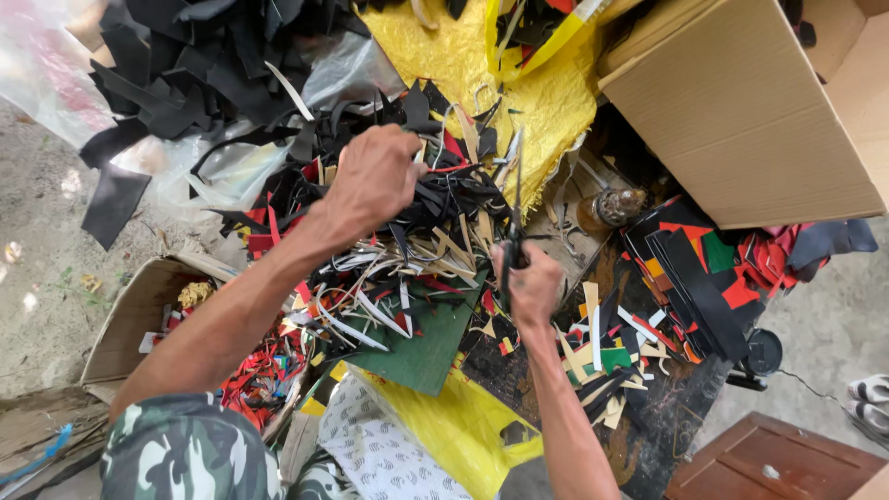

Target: The person uses shears to cut various pieces of colored material, including black, red, and beige, into smaller strips and shapes. The cut pieces are dropped onto a yellow tarp on the work surface, accumulating in a pile.

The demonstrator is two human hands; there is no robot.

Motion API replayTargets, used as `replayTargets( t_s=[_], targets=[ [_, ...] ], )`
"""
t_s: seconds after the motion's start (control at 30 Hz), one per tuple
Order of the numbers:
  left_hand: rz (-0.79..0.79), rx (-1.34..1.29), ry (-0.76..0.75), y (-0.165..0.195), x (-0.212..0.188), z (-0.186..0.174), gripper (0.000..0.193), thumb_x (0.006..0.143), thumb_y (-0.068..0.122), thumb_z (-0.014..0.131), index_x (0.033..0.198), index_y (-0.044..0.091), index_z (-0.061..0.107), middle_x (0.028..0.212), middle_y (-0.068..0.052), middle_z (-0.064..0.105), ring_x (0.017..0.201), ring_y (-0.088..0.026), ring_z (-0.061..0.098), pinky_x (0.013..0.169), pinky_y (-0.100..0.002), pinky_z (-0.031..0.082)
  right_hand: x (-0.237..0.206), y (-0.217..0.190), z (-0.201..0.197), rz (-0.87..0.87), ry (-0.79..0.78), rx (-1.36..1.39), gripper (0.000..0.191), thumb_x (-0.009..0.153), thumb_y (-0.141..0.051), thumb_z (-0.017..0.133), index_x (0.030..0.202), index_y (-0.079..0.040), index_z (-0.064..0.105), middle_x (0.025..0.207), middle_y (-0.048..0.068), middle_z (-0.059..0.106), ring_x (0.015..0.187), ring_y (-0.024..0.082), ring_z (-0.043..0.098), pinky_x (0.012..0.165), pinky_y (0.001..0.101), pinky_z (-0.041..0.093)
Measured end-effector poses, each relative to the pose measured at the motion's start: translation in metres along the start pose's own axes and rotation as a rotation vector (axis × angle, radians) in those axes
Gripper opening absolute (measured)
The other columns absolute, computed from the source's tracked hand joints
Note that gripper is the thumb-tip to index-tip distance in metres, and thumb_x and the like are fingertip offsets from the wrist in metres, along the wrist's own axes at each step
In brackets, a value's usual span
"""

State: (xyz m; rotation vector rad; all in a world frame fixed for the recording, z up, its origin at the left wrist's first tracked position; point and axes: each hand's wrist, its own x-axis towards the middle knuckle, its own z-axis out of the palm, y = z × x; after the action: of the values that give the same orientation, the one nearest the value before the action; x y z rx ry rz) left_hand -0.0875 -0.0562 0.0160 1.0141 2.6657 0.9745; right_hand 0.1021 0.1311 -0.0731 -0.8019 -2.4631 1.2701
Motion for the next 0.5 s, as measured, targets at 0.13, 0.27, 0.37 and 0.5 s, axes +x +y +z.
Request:
replayTargets(
  t_s=[0.13,0.27,0.37,0.5],
  targets=[
    [0.072,0.056,0.062,-0.004,-0.019,0.016,0.021,0.089,0.016,0.075,0.101,-0.001,0.073,0.096,-0.019,0.065,0.093,-0.035,0.063,0.081,-0.046,0.051,0.025,-0.019,0.014,-0.084,0.016,-0.137,0.024,0.086,-0.026,0.082,0.085,-0.004,0.073,0.062,0.006,0.069,0.049,0.013,0.062,0.041,0.0266,0.041],
    [0.142,-0.053,0.094,-0.01,-0.027,0.024,0.023,0.086,0.015,0.076,0.102,0.0,0.074,0.095,-0.018,0.066,0.096,-0.037,0.063,0.084,-0.047,0.051,0.032,-0.02,0.012,-0.136,-0.007,-0.037,0.02,0.086,-0.025,0.08,0.08,-0.008,0.07,0.06,-0.002,0.066,0.047,0.008,0.062,0.039,0.0245,0.042],
    [0.141,-0.089,0.112,-0.011,-0.028,0.026,0.021,0.086,0.015,0.075,0.101,0.0,0.075,0.095,-0.017,0.068,0.092,-0.036,0.065,0.081,-0.046,0.052,0.027,-0.018,0.0,0.129,-0.144,0.225,0.027,0.091,-0.025,0.073,0.075,-0.004,0.068,0.055,0.0,0.061,0.043,0.009,0.056,0.039,0.024,0.042],
    [-0.075,-0.393,-0.069,-0.005,-0.032,0.039,0.021,0.091,0.019,0.071,0.105,0.003,0.077,0.087,-0.01,0.075,0.074,-0.023,0.069,0.068,-0.037,0.055,0.012,-0.015,-0.024,0.171,-0.248,0.541,0.019,0.091,-0.021,0.072,0.085,-0.004,0.067,0.058,0.001,0.059,0.04,0.009,0.053,0.037,0.0244,0.043]
  ],
)
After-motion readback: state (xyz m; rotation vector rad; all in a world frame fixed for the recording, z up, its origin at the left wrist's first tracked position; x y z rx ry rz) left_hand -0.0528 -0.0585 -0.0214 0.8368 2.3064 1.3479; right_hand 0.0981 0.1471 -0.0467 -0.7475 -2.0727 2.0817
